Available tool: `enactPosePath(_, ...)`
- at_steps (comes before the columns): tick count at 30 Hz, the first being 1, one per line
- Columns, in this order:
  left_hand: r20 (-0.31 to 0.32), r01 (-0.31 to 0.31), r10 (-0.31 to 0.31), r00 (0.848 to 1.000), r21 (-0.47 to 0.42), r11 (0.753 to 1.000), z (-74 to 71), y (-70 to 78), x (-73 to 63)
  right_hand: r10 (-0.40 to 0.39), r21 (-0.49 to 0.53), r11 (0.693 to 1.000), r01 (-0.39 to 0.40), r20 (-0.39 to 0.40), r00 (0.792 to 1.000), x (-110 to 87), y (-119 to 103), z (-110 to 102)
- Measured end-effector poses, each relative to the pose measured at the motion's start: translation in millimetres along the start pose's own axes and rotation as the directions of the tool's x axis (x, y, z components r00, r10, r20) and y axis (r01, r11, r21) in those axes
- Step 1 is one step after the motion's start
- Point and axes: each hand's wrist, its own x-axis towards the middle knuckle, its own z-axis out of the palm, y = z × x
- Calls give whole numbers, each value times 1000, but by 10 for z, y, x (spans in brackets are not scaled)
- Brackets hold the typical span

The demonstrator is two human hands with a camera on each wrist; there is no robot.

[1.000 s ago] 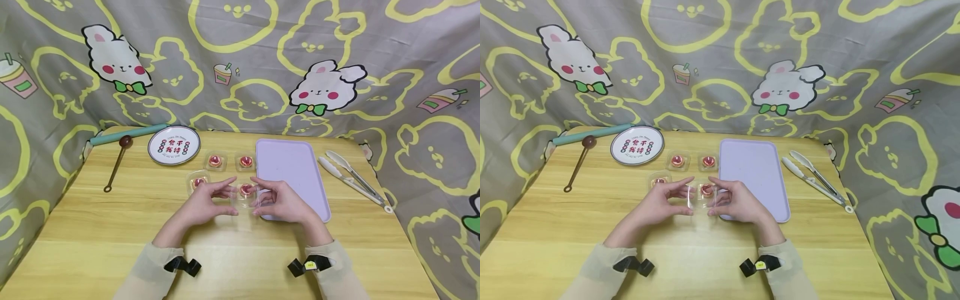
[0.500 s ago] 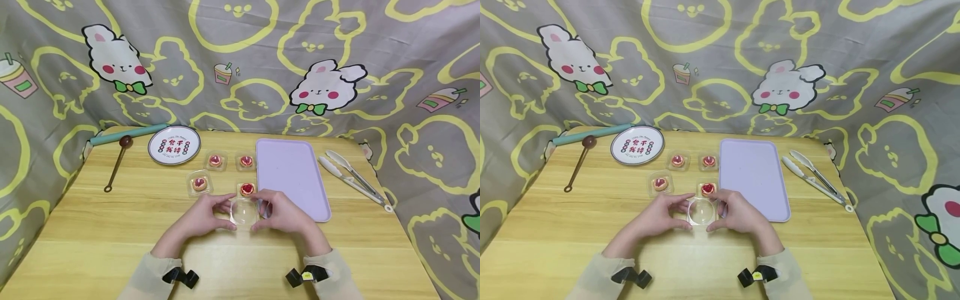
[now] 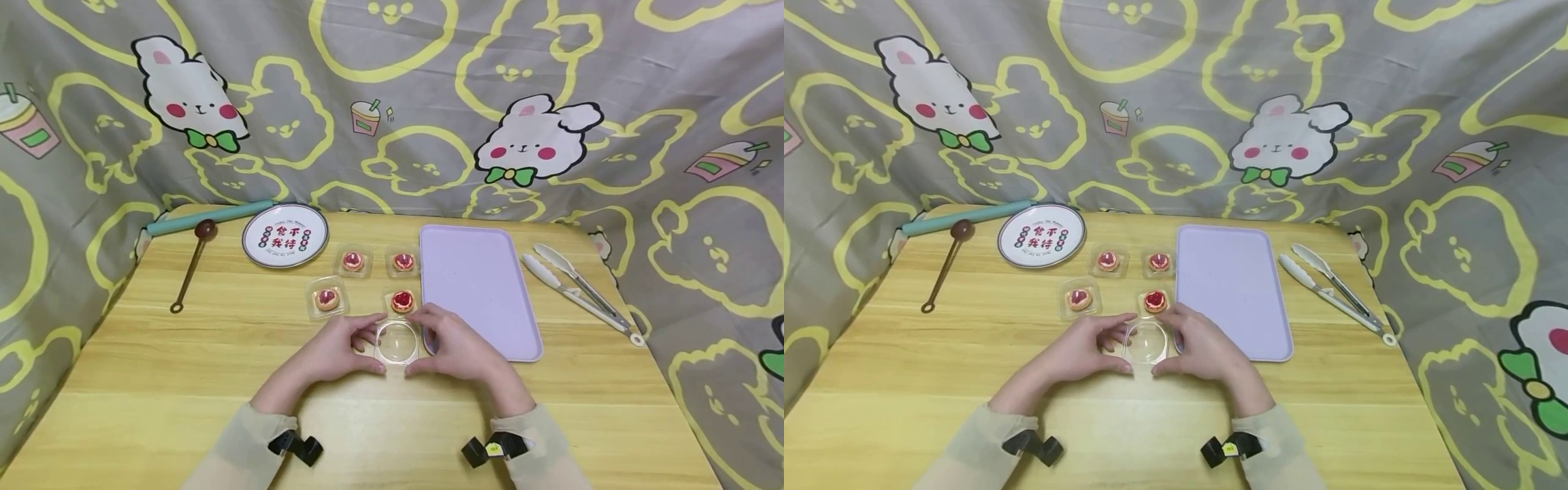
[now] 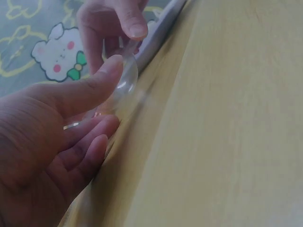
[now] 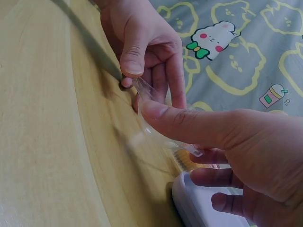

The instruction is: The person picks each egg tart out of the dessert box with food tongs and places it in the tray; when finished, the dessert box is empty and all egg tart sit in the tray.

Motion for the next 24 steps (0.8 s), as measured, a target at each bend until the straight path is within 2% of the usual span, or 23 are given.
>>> enactPosePath(4,-5,8,-8,1000,32,999,3,23,5,-8,-25,1000,7,-12,1000,-14,16,4)
enactPosePath(12,-12,-17,18,1000,66,998,-9,45,-7,-13,-44,999,13,-15,1000,-82,51,-22)
enactPosePath(15,-22,-3,4,1000,87,996,-33,53,-32,-9,-46,999,9,-13,1000,-98,71,-30)
enactPosePath(18,-51,16,-11,999,110,994,-71,54,-72,-9,-42,999,9,-10,1000,-104,81,-37)
enactPosePath(24,-139,2,14,990,120,993,-194,64,-176,30,-7,1000,-30,-4,1000,-122,84,-78)
